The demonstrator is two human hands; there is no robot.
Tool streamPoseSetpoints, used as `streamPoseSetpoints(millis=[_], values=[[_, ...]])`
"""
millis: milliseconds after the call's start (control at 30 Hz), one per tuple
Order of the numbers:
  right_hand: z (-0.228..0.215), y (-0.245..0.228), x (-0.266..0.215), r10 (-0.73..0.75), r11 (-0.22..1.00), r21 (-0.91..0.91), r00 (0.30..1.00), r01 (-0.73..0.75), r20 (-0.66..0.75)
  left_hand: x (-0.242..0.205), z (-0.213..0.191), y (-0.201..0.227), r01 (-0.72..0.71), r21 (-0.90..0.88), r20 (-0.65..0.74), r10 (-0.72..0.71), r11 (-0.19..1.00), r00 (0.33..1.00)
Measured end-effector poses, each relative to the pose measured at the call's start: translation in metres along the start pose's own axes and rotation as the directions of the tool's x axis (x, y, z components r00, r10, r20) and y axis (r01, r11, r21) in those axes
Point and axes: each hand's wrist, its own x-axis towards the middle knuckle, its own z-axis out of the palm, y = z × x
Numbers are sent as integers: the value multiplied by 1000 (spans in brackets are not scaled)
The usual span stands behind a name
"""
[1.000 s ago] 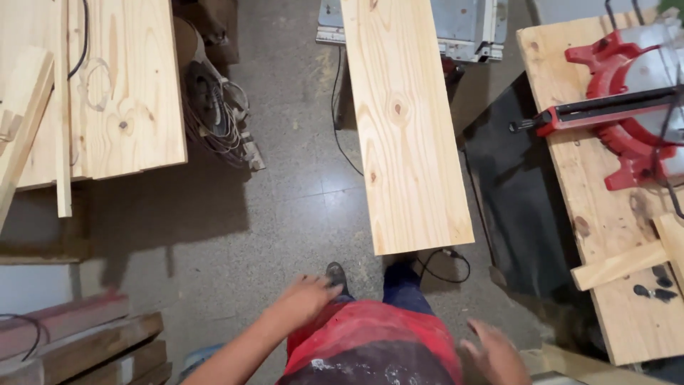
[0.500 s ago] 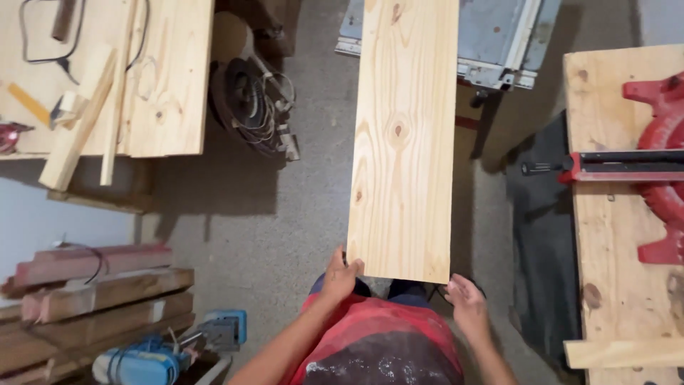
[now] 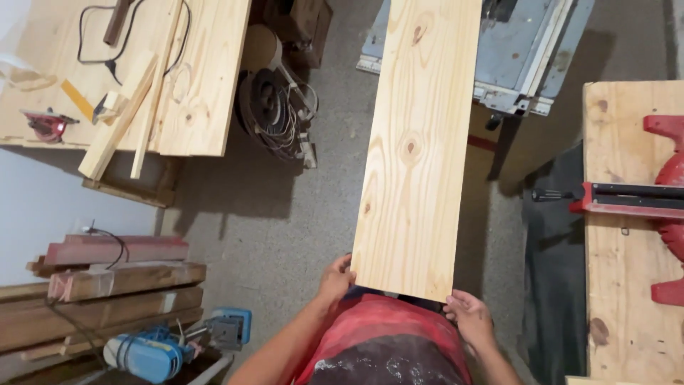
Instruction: Measuring and marking a wooden board using a tape measure, pencil, and speed square in preparation for cutting.
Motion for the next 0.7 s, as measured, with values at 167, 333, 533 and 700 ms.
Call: streamPoseSetpoints(millis=[167,333,533,700], values=[[6,22,8,-49,997,49,998,51,-44,33,-7,-34,-10,85,40,7,996,999],[11,-6,-13,4,999,-48,992,-10,-125,-6,-20,9,69,76,98,-76,995,992],[16,-15,-20,-44,996,-85,983,29,-176,-16,-32,12,120,-67,178,-106,990,978],[22,-29,-32,3,996,-86,985,-19,-175,-21,-38,11,172,-209,224,-124,963,967]])
